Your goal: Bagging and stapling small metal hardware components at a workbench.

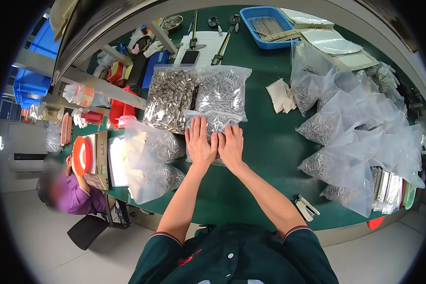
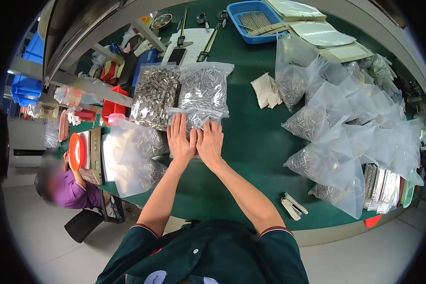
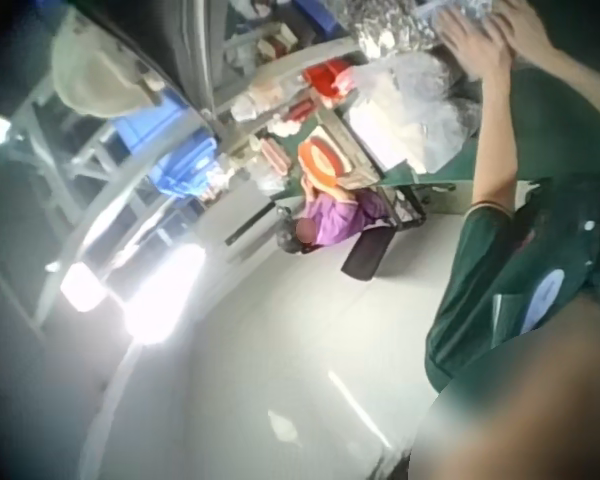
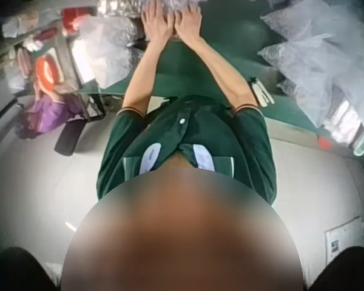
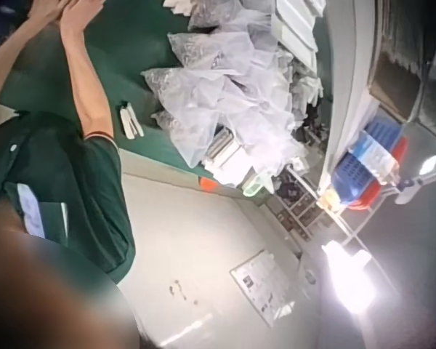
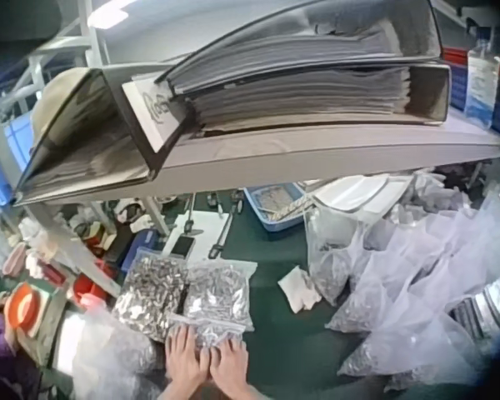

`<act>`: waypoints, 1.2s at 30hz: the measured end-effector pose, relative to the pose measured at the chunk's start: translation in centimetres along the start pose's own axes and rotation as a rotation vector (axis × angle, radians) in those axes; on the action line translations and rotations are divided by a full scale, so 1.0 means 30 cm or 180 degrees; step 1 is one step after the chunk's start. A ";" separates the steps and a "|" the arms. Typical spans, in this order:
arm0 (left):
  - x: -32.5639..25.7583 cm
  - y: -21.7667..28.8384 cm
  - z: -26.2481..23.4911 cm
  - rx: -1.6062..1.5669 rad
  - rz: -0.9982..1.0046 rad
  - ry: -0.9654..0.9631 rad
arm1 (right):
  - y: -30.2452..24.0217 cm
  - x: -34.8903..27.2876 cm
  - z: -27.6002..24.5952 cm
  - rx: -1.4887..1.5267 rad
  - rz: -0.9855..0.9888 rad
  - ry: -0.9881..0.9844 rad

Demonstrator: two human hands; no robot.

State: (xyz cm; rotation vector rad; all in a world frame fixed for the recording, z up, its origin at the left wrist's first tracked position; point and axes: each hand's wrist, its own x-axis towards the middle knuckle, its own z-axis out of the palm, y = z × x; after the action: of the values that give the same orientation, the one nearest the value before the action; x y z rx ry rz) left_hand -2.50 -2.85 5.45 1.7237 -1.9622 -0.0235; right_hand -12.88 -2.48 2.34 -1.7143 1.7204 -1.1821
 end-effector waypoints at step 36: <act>-0.204 0.039 0.012 0.0581 -0.0111 -0.0010 | 0.046 -0.124 -0.057 0.1048 0.1872 -0.0907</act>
State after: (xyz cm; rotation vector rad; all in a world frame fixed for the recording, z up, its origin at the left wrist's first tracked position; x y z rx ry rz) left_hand -3.40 2.95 3.30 1.8733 -1.9891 0.1450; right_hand -14.53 1.36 1.20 -1.0196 1.5853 -0.8412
